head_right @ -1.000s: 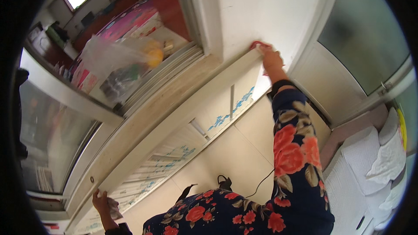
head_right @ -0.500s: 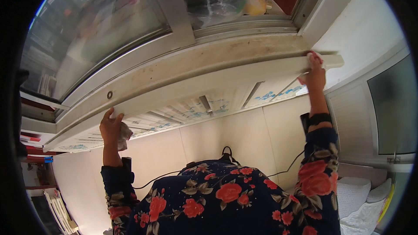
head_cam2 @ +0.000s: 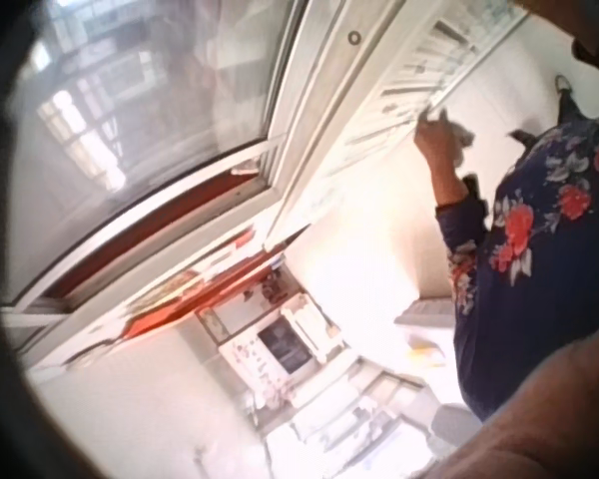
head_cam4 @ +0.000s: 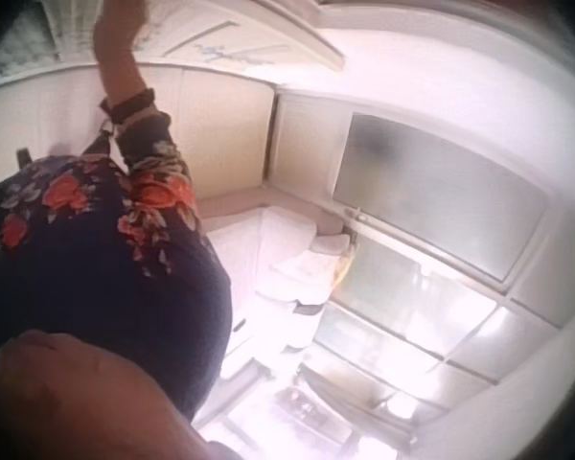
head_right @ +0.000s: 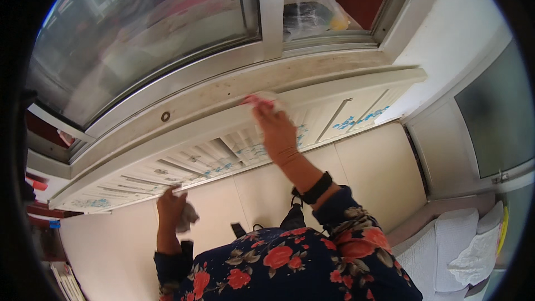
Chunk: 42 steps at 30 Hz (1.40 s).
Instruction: The person wipes a white radiator with a cloth, then moves outside to wash the cloth in a blue bucket, adds detergent, and rinses it in a blue basin. The person wrings and refolds the cloth repeatedly.
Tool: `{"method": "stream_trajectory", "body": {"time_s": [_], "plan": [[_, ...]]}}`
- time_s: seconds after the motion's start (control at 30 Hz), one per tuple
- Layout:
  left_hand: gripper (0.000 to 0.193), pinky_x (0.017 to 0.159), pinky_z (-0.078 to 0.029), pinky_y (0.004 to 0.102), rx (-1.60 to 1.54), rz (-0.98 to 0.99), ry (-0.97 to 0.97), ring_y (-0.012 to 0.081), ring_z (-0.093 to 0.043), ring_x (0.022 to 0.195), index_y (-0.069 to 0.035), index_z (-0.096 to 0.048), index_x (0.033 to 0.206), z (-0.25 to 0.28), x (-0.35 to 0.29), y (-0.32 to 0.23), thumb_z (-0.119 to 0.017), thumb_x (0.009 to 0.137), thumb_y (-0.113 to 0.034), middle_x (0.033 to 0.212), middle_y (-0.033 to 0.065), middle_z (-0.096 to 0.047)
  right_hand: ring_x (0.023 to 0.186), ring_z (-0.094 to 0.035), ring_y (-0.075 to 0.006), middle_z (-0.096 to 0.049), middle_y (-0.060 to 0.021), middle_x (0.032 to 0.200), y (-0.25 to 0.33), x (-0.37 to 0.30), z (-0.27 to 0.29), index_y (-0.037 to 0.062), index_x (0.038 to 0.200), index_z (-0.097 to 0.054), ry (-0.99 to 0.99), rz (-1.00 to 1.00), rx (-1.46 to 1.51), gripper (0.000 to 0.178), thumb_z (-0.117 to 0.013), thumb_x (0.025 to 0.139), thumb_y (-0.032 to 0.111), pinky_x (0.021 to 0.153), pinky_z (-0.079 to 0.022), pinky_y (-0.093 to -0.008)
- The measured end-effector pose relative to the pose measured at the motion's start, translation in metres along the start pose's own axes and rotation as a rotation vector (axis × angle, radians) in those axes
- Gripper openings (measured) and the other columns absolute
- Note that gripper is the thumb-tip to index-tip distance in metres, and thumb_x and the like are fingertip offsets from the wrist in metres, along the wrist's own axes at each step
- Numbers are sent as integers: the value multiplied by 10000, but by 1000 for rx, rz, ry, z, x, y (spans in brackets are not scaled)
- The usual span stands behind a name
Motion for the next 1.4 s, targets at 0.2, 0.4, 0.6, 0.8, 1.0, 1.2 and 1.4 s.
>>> {"method": "stream_trajectory", "body": {"time_s": [0.2,0.4,0.6,0.8,1.0,1.2,1.4], "plan": [[288,644,-466,336,-45,266,-25,228,-584,668,9,-619,901,8,-83,109,-619,687,-183,812,152,-623,747,-573,-175,-605,-76,907,-20,22,47,40,1042,-557,-90,-718,1262,405,-359,712,-84,595,-506,-261],[343,362,-449,281,-579,761,34,215,-578,477,-8,-502,1095,17,-124,124,-532,838,-233,641,158,-587,873,-579,-188,-592,-79,906,-37,44,58,30,969,-546,-161,-156,871,333,-412,696,-105,700,-480,-286],[237,447,-378,234,-370,434,-110,85,-459,485,2,-582,963,2,-99,100,-582,765,-130,564,24,-521,882,-509,-332,-549,-125,920,-37,43,22,84,981,-517,-232,-206,535,317,-547,670,31,758,-426,-372],[264,477,-406,238,-491,539,-78,99,-498,515,-16,-589,977,-8,-107,89,-616,756,-156,601,41,-554,945,-479,-258,-592,-29,971,-51,39,24,99,913,-604,-149,79,201,283,-539,645,36,848,-349,-398],[283,526,-453,283,-260,552,-56,157,-566,550,-50,-620,940,-14,-118,88,-637,714,-220,629,99,-598,1022,-443,-323,-560,-101,1010,0,32,-2,53,981,-568,-125,203,388,361,-553,628,-21,885,-338,-407],[298,581,-480,289,-315,619,-95,171,-602,611,-71,-625,941,-6,-132,96,-659,702,-247,658,99,-615,1062,-410,-343,-501,-111,1091,83,28,-25,82,989,-554,-45,305,359,414,-568,594,-40,910,-324,-433],[301,575,-470,263,-375,698,-143,132,-585,606,-74,-621,951,24,-149,138,-666,706,-241,641,77,-602,1051,-418,-338,-495,-110,1099,150,28,-57,75,981,-547,-86,452,386,397,-557,605,-52,899,-346,-436]]}}
Point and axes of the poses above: each hand's wrist, its own x-axis towards the middle knuckle, its own z-axis out of the back of the hand, y = z × x, the point moved 1 cm from there along x, towards the middle knuckle
